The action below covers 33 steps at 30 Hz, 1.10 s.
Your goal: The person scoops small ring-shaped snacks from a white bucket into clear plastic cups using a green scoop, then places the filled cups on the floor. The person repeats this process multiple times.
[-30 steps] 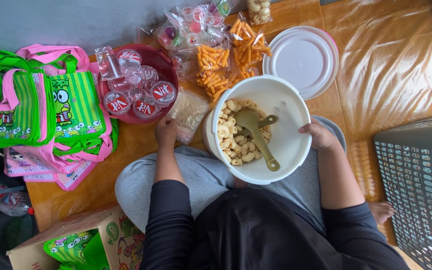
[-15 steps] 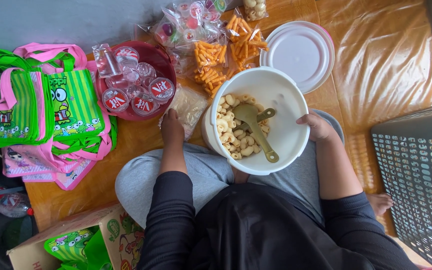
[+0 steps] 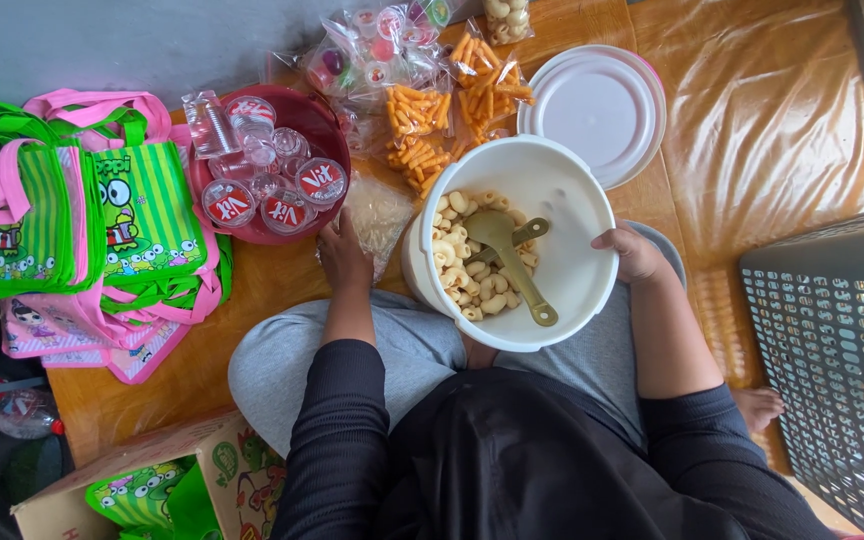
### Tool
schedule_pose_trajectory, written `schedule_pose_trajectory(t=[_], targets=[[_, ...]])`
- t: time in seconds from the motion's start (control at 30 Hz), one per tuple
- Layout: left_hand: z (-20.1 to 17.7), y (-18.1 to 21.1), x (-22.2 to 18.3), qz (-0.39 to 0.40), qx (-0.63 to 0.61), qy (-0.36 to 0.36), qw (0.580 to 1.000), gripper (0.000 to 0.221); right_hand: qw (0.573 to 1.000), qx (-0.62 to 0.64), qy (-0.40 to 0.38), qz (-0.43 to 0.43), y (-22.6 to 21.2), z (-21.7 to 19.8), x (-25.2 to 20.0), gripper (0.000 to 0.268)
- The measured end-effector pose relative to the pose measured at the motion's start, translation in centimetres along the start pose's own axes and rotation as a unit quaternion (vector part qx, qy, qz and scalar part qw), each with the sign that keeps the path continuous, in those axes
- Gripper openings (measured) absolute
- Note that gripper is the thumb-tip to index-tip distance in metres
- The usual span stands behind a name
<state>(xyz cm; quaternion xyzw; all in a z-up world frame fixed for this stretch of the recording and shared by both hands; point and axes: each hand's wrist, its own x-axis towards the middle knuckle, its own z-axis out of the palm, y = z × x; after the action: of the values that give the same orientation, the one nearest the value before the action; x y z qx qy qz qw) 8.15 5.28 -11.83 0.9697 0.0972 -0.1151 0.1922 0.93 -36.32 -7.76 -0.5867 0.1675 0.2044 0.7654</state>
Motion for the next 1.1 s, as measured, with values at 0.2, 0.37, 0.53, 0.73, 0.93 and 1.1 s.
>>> schedule_pose_trajectory(t=[0.2,0.37,0.53,0.73,0.93,1.1], targets=[[3.4,-2.3,1.2,0.025,0.019,0.012,0.999,0.073,1.000,-0.022,0.013,-0.002,-1.5,1.7,-0.8,0.066],[-1.7,1.4,-1.7,0.085,-0.172,0.053,0.980,0.067,0.998,-0.048,0.021,-0.020,-0.8,2.2,-0.7,0.061],[-1.5,-1.7,-1.4,0.027,-0.493,0.120,0.861,0.070,0.971,-0.228,-0.012,-0.067,-6.6,10.3,-2.3,0.079],[-4.8,-5.4,-4.2,0.061,-0.537,0.214,0.814,0.021,0.954,-0.292,0.002,-0.071,-5.9,11.3,-1.8,0.077],[-8.6,-3.8,-9.5,0.118,-0.518,0.200,0.823,0.012,0.840,-0.356,0.164,-0.374,-5.0,12.4,-4.1,0.065],[-8.7,1.0,-13.7,0.161,-0.392,0.185,0.887,0.026,0.819,-0.296,0.008,-0.491,-3.7,17.2,-7.8,0.046]])
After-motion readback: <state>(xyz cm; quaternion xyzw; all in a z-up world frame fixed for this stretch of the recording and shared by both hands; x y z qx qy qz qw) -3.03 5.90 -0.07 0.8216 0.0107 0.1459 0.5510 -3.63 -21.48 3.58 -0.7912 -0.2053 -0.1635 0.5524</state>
